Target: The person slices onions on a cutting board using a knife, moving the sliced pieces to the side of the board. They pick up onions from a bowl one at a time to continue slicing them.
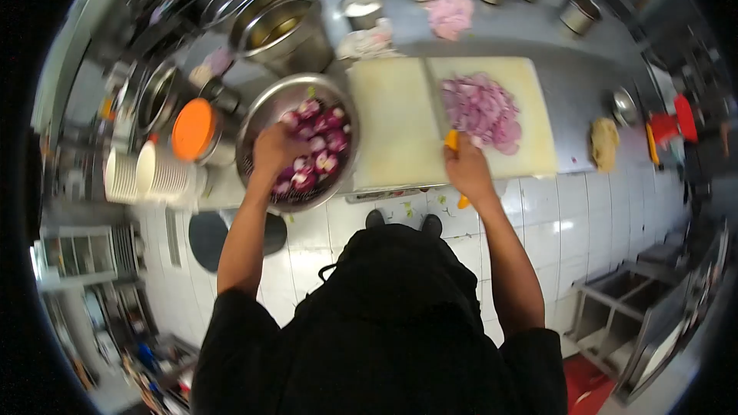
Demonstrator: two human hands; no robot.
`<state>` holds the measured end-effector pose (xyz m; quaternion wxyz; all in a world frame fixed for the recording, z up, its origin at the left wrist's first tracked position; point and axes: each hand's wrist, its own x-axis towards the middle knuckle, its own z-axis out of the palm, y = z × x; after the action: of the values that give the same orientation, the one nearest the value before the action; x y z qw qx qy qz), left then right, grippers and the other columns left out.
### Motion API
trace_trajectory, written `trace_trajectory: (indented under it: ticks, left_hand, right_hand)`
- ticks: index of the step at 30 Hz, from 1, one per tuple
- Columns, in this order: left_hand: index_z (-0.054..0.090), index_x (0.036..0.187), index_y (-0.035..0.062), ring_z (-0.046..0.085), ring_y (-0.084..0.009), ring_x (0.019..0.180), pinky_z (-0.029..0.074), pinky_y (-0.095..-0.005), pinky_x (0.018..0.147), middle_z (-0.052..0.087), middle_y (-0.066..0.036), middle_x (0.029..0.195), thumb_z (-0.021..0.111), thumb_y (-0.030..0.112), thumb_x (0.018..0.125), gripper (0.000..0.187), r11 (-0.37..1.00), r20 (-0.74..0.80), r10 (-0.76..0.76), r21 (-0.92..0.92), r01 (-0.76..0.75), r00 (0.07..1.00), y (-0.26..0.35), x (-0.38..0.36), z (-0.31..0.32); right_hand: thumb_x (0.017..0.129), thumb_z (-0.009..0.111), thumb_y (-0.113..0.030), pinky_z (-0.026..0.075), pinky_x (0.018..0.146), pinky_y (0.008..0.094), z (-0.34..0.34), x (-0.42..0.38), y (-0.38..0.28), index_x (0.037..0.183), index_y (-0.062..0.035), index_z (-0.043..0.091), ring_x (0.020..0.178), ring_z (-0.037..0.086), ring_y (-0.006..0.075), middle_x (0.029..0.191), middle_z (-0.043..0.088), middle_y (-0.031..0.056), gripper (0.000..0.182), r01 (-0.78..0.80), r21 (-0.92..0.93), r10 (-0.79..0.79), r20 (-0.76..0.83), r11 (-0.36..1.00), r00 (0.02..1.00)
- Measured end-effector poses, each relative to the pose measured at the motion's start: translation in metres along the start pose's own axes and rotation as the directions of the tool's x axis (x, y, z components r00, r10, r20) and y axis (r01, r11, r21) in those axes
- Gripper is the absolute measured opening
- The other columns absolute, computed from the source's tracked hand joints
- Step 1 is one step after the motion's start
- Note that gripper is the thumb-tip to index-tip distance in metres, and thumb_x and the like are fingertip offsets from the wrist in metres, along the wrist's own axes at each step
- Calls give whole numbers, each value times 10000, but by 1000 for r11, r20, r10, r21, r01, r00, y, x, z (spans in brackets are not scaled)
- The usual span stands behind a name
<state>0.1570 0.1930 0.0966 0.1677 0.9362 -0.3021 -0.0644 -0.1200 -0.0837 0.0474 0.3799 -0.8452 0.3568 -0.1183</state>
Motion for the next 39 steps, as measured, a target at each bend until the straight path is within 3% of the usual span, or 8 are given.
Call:
trace_trajectory:
  ticks: [4,7,10,14,20,24,27,39]
  left_hand:
    - [759,1134,13,761,-338,950,580,-408,857,770,-212,1013,875,293,676,549,991,-58,-59,-123,51,997,17,4,-28]
    - [748,1138,11,754,-323,955,579,-394,859,765,-204,1032,859,205,697,494,950,-160,-7,-309,-43,987,79,-6,-46]
    - [738,1112,-2,732,-336,943,580,-402,859,738,-206,1055,839,152,697,454,882,-158,142,-427,-197,977,130,-20,-16]
    - [687,1167,6,706,-337,976,568,-425,890,708,-193,1094,810,76,699,489,866,-230,338,-304,-397,913,179,-31,54]
    - [620,1130,29,669,-367,1090,555,-435,930,680,-194,1213,807,31,698,470,806,-318,331,-395,-442,888,167,12,148]
    - [627,1142,13,633,-378,1148,532,-437,975,681,-163,1195,787,-2,706,465,677,-410,334,-522,-518,849,162,13,156]
    - [642,1129,24,681,-276,1003,558,-376,851,683,-136,1194,809,-11,743,421,747,-534,238,-433,-505,811,161,3,159]
    - [686,1054,-13,669,-227,906,554,-317,788,673,-117,1095,768,-2,822,247,703,-477,97,-589,-400,873,163,1,165]
  right_hand:
    - [992,583,-236,502,827,558,9,-9,-5,1226,54,535,954,650,531,966,685,337,375,4,-2,-4,126,1000,992]
    - [985,557,-231,498,888,607,8,-14,-10,1225,40,516,960,654,543,948,677,370,364,-56,-27,60,169,998,984]
    - [986,549,-226,502,888,606,10,-10,7,1226,53,502,946,651,557,943,675,375,371,-64,-33,66,69,997,995]
    - [985,551,-217,506,887,595,-9,3,30,1217,48,507,959,652,546,963,678,365,355,-38,-90,40,28,995,999]
    - [985,561,-217,504,882,588,-25,12,36,1220,23,509,967,651,542,975,686,345,340,100,-77,-94,80,992,992]
    - [993,586,-226,512,835,579,-22,10,13,1226,9,507,946,657,530,964,691,324,340,127,-57,-118,143,990,983]
    - [1000,570,-243,512,845,582,-20,14,-3,1232,4,498,942,664,519,955,690,325,347,164,-56,-151,191,985,970]
    - [1011,555,-198,525,782,576,-29,9,-37,1142,38,461,861,683,490,867,692,294,286,246,-186,-179,315,951,932]
